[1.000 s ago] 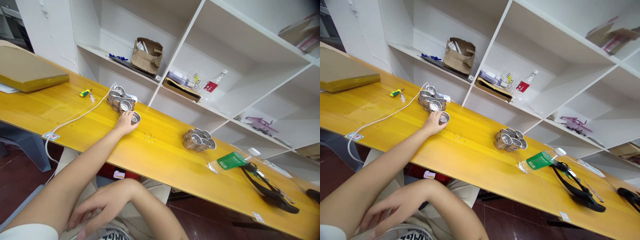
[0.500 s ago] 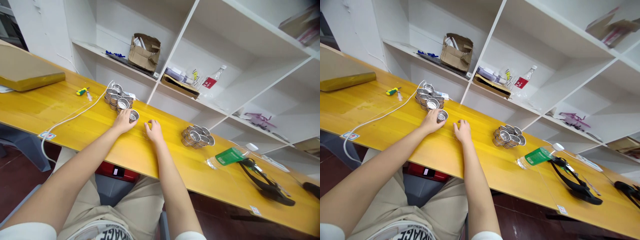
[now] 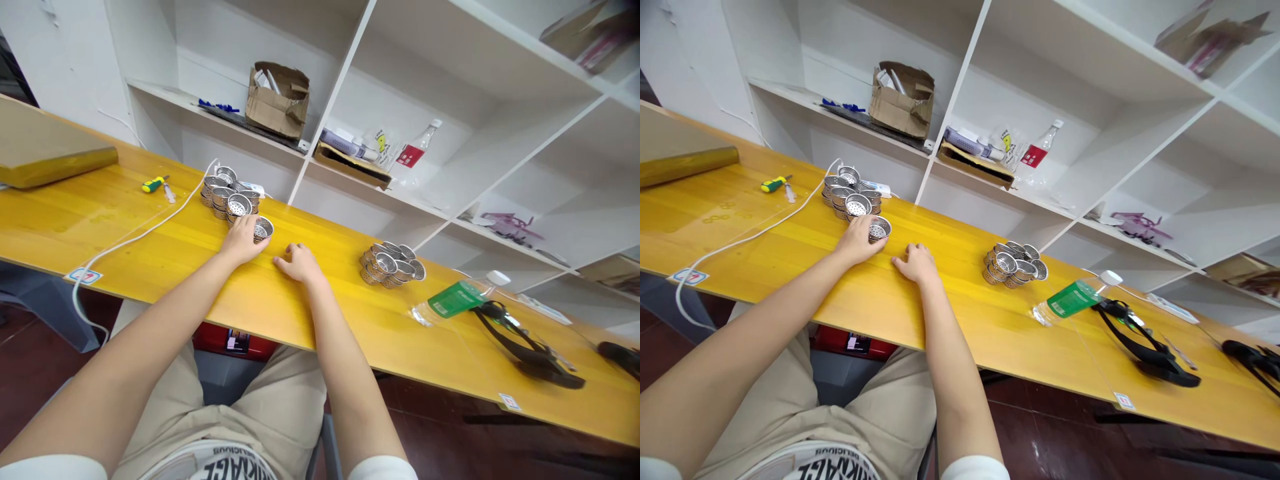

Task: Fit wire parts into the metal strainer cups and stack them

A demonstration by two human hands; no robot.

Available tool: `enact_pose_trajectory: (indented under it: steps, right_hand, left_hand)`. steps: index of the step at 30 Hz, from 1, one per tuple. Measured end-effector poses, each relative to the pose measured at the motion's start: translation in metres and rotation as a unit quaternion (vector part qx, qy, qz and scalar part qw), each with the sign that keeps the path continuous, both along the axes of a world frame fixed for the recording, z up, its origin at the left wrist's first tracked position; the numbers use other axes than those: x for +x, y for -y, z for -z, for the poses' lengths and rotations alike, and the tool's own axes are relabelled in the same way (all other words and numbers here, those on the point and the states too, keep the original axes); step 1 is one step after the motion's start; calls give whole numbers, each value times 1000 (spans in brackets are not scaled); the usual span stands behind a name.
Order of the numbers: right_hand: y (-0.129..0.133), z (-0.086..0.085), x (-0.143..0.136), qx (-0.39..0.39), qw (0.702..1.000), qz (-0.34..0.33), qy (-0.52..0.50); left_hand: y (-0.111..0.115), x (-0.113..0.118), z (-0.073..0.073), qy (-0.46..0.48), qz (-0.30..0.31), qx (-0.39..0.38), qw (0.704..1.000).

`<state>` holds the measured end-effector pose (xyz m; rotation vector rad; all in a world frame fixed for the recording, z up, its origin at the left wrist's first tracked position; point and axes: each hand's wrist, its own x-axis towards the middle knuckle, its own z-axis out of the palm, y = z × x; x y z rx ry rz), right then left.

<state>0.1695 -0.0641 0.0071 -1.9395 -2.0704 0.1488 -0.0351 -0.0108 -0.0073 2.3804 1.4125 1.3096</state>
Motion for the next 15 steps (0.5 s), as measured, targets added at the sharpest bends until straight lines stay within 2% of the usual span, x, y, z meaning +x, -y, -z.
enact_pose_trajectory:
  steps: [2,4,5,6,7,8,9,10,11,12,13,14,15]
  right_hand:
    - [6,-12,-5,49,998,5,-25]
    - [28,-25,-19,84,993,-17,-83]
    - [45,-29,-30,74,987,-48,-132]
    - [67,-30,-45,30,976,-100,-192]
    - [90,-26,-61,-49,949,-187,-248]
    - [114,-17,-78,-169,895,-305,-279]
    - [135,-4,-94,-303,811,-420,-271]
    - [151,12,-107,-435,712,-506,-218]
    - [162,31,-117,-531,657,-520,-127]
    - [166,51,-122,-569,673,-472,-28]
    - [163,70,-121,-540,748,-383,37]
    - [155,88,-117,-473,832,-282,69]
    - [144,103,-109,-391,895,-204,67]
  left_hand:
    - [-1,0,0,-1,3,2,1000]
    - [-2,1,1,-3,3,0,1000]
    - [-2,1,1,-4,3,0,1000]
    - [-2,1,1,-5,3,-1,1000]
    - [-2,1,1,-7,4,-2,1000]
    - [-1,1,1,-9,5,-3,1000]
    - [0,1,0,-10,7,-3,1000]
    - [1,1,0,-11,8,-4,1000]
    - [2,1,0,-11,8,-6,1000]
    - [3,0,-1,-10,8,-7,1000]
    - [4,0,-1,-8,7,-7,1000]
    - [4,0,-1,-8,7,-8,1000]
    - [5,-1,-1,-7,8,-9,1000]
